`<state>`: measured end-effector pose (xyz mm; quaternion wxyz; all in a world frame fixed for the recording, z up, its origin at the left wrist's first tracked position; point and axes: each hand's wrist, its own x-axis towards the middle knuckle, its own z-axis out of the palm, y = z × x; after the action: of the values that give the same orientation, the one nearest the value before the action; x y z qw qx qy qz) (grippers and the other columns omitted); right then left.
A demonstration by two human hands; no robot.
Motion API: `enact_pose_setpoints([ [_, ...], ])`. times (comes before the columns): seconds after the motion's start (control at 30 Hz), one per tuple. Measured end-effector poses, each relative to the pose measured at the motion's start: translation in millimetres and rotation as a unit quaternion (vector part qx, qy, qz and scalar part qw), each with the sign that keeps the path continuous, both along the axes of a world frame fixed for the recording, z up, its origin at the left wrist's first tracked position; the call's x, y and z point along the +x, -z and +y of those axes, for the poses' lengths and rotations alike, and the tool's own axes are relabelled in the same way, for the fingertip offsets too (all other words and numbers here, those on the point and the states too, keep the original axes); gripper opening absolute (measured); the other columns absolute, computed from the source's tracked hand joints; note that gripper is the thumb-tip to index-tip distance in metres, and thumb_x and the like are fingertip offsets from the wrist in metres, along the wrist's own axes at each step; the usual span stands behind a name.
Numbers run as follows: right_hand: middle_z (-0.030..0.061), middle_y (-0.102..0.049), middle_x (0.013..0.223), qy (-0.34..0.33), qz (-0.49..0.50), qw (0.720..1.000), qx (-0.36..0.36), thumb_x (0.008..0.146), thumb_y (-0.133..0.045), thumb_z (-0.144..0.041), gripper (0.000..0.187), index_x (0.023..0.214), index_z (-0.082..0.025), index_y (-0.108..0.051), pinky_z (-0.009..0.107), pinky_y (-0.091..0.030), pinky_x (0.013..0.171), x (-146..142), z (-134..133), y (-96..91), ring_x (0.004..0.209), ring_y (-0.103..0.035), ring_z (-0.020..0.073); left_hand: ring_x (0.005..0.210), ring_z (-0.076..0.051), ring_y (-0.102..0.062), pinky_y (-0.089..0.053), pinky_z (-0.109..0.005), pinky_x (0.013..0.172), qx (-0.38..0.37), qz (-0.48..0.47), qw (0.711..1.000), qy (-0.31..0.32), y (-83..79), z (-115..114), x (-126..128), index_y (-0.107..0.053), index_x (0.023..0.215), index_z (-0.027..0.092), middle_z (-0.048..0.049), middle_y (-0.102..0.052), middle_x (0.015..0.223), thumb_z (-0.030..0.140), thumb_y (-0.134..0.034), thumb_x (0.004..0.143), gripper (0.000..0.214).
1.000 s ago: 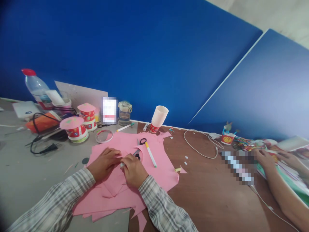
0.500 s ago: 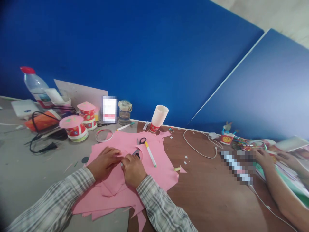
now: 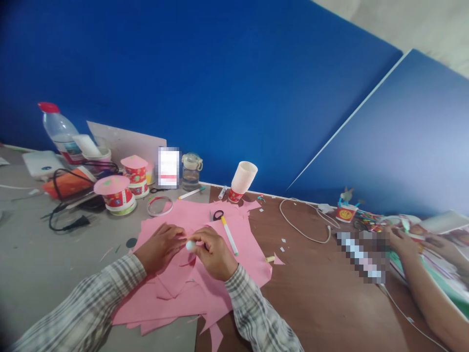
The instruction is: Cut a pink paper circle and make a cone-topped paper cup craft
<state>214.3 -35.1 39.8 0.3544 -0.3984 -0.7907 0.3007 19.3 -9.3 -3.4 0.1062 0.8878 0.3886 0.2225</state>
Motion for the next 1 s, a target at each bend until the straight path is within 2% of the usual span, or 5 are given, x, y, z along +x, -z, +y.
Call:
enact_pose_setpoints([
  [0.33, 0.0042, -0.062, 0.082, 0.005, -0.242, 0.958, 0.155, 0.078, -0.056, -0.017, 0.015, 0.091, -0.021, -0.062, 0.038, -0.039, 0.077, -11, 6, 39.3, 0.081, -0.051, 0.0240, 0.085, -0.025, -0.044, -0.029, -0.050, 0.082, 0.005, -0.015, 1.000, -0.007, -0.5, -3, 0, -0.057, 0.094, 0.033, -0.0045, -0.057, 0.094, 0.025, -0.045, 0.073, 0.026],
  [0.57, 0.0055, -0.062, 0.079, -0.035, -0.243, 0.957, 0.155, 0.078, -0.054, -0.017, 0.010, 0.082, -0.020, -0.064, 0.036, -0.040, 0.072, -16, -7, 32.8, 0.080, -0.052, 0.0247, 0.083, -0.025, -0.044, -0.031, -0.047, 0.079, -0.003, -0.016, 1.000, -0.003, 0.6, 0, 1, -0.060, 0.087, 0.032, -0.0034, -0.058, 0.091, 0.022, -0.049, 0.070, 0.023],
  [0.73, 0.0015, -0.066, 0.077, -0.107, -0.139, 0.982, 0.064, 0.081, -0.055, -0.013, 0.018, 0.087, -0.026, -0.068, 0.032, -0.044, 0.078, -9, -13, 6.5, 0.080, -0.059, 0.0198, 0.086, -0.025, -0.043, -0.031, -0.048, 0.080, 0.006, -0.007, 1.000, 0.002, 2.3, 1, -1, -0.058, 0.093, 0.032, -0.0043, -0.057, 0.095, 0.021, -0.049, 0.070, 0.027],
  [0.87, 0.0014, -0.067, 0.085, 0.002, -0.002, 1.000, 0.000, 0.083, -0.059, -0.020, 0.013, 0.092, -0.025, -0.067, 0.027, -0.047, 0.073, -3, -5, -5.3, 0.083, -0.061, 0.0174, 0.087, -0.026, -0.042, -0.030, -0.048, 0.081, 0.006, -0.002, 1.000, 0.010, 3.6, 1, -2, -0.056, 0.098, 0.032, -0.0052, -0.056, 0.096, 0.021, -0.052, 0.068, 0.033],
  [1.0, 0.0026, -0.067, 0.084, 0.040, -0.109, 0.991, 0.065, 0.079, -0.058, -0.010, 0.021, 0.093, -0.024, -0.067, 0.032, -0.044, 0.079, -7, 7, 19.9, 0.083, -0.059, 0.0203, 0.085, -0.025, -0.043, -0.033, -0.046, 0.078, 0.006, -0.005, 1.000, 0.006, 0.6, 0, -1, -0.057, 0.095, 0.032, -0.0044, -0.056, 0.093, 0.023, -0.047, 0.071, 0.027],
])
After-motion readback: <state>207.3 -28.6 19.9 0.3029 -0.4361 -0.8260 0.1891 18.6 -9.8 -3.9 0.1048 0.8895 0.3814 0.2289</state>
